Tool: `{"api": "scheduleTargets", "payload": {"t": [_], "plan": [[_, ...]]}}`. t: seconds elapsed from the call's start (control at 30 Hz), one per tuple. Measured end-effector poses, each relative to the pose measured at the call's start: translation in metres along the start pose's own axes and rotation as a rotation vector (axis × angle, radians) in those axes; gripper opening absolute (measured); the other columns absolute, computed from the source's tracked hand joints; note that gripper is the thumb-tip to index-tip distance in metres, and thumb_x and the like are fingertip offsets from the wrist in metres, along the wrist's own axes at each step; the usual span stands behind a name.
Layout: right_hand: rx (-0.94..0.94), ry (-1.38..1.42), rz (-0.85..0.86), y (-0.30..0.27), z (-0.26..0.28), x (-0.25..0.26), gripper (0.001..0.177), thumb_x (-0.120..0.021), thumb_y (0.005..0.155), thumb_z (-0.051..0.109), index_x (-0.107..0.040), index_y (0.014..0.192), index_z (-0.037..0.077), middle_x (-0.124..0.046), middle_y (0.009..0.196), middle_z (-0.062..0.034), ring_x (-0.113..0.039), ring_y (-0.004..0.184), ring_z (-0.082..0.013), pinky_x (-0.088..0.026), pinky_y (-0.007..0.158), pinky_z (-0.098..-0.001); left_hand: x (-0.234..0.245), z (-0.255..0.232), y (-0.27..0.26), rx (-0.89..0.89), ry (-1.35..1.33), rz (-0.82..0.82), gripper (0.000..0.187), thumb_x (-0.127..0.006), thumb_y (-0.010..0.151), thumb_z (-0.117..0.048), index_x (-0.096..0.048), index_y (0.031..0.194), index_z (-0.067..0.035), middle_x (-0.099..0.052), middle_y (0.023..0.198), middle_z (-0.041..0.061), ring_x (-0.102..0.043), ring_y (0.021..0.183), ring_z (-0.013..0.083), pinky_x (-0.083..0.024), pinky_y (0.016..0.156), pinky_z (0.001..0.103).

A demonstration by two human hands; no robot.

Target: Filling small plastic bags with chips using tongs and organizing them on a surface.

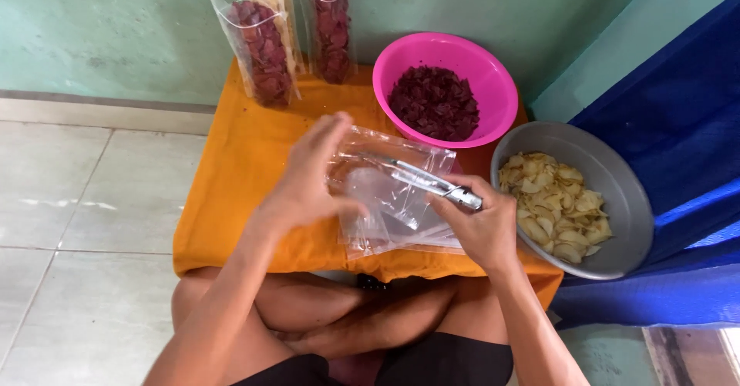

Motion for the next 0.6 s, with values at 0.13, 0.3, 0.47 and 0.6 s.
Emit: {"api": "scheduleTargets", "payload": {"t": [0.13, 0.3, 0.47, 0.6], "plan": [[0.067, -0.071, 0.052, -0.007, 0.011, 0.0, 0.035, -0.098, 0.069, 0.022, -0.084, 0.102, 0.019, -0.078, 0.076, -0.0071, -0.07, 0.065, -0.0105, -0.055, 0.056, -0.0228, -0.053, -0.008, 0.006, 0.113, 0.159, 0.264, 0.139, -0.09, 0.053, -0.066, -0.025, 0.159, -0.005, -0.025, 0.164, 0.023, -0.017, 0.152, 0.0435, -0.01, 0.122, 0.061], [0.267, 0.0, 0.101, -0.008, 0.034, 0.006, 0.029, -0.095, 0.071, 0.011, -0.083, 0.098, 0.008, -0.077, 0.07, -0.0108, -0.068, 0.059, -0.0112, -0.052, 0.051, -0.023, -0.087, -0.003, 0.012, 0.188, 0.241, 0.582, 0.127, -0.098, 0.061, -0.034, -0.022, 0.162, -0.02, -0.052, 0.145, 0.014, -0.044, 0.14, 0.0348, -0.015, 0.121, 0.061], [0.232, 0.066, 0.175, -0.006, 0.015, 0.003, 0.032, -0.094, 0.069, 0.008, -0.082, 0.099, 0.008, -0.078, 0.073, -0.0096, -0.067, 0.068, -0.0087, -0.052, 0.054, -0.0261, -0.104, -0.024, 0.022, 0.192, 0.197, 0.701, 0.143, -0.1, 0.058, -0.049, -0.008, 0.163, -0.021, -0.032, 0.161, 0.021, -0.026, 0.149, 0.0405, -0.013, 0.12, 0.064], [0.178, 0.134, 0.186, -0.005, 0.009, 0.001, 0.033, -0.095, 0.068, 0.01, -0.081, 0.098, 0.009, -0.078, 0.071, -0.0084, -0.063, 0.065, -0.0055, -0.052, 0.055, -0.0211, -0.129, -0.034, 0.023, 0.125, 0.028, 0.835, 0.125, -0.092, 0.068, -0.048, -0.018, 0.162, -0.012, -0.045, 0.154, 0.023, -0.038, 0.144, 0.0434, -0.014, 0.118, 0.069]]}}
Point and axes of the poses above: each hand's wrist, its own y-axis towards the middle knuckle, its own x-axis out of the back of the hand, z = x × y, the point moved 10 cm from there along y, towards the middle knuckle
